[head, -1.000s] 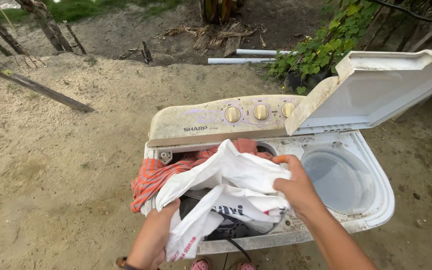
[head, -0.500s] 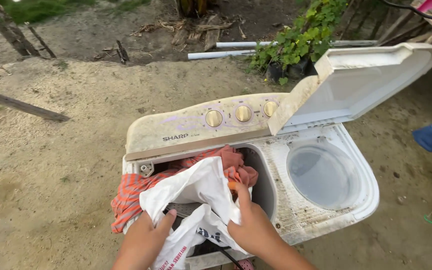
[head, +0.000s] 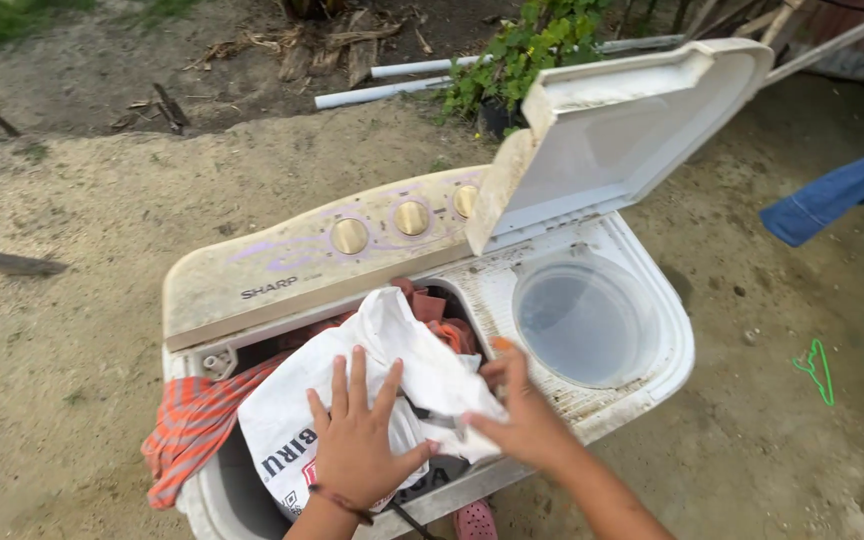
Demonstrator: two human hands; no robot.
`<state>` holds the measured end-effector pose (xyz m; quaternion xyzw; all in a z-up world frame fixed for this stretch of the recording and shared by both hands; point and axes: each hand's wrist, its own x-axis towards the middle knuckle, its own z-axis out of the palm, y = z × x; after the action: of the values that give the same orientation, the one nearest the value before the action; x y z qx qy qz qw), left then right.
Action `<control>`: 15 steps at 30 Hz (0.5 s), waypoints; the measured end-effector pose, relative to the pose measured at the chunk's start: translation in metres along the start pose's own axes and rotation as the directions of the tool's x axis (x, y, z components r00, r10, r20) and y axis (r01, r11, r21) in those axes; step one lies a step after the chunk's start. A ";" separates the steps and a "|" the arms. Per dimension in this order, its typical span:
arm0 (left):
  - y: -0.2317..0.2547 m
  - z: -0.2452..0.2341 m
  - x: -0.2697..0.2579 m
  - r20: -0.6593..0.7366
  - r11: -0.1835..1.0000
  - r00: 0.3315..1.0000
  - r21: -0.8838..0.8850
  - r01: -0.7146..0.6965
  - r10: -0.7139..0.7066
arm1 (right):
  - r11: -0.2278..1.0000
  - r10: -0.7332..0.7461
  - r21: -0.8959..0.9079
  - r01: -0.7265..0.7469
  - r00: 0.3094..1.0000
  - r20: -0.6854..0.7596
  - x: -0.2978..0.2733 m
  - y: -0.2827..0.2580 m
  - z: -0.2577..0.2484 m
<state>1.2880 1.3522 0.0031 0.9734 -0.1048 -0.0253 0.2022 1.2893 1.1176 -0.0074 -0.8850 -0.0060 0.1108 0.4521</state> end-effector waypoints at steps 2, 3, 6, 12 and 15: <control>0.007 0.013 0.011 0.061 1.000 0.998 0.025 -0.016 0.014 | 0.974 0.208 0.082 -0.209 0.978 0.028 -0.005 0.017 -0.037; 0.009 0.018 0.017 0.138 0.998 0.990 0.059 0.022 -0.030 | 0.995 0.051 -0.078 -0.065 0.985 -0.166 -0.007 0.037 -0.053; 0.014 0.030 0.033 0.275 0.987 0.955 0.138 0.079 -0.115 | 0.922 -0.133 -0.386 -0.012 0.928 -0.347 -0.016 0.086 -0.091; 0.018 0.050 0.059 0.445 0.926 0.837 0.337 0.172 -0.318 | 0.864 -0.011 -0.481 -0.145 0.952 -0.306 -0.027 0.124 -0.119; 0.018 0.057 0.061 0.454 0.901 0.812 0.390 0.188 -0.366 | 0.910 0.024 -0.393 -0.128 0.965 -0.260 -0.024 0.109 -0.137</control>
<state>1.3388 1.3012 -0.0425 0.9546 -0.0127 -0.2975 -0.0035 1.2839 0.9412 -0.0125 -0.9660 0.0627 0.0128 0.2505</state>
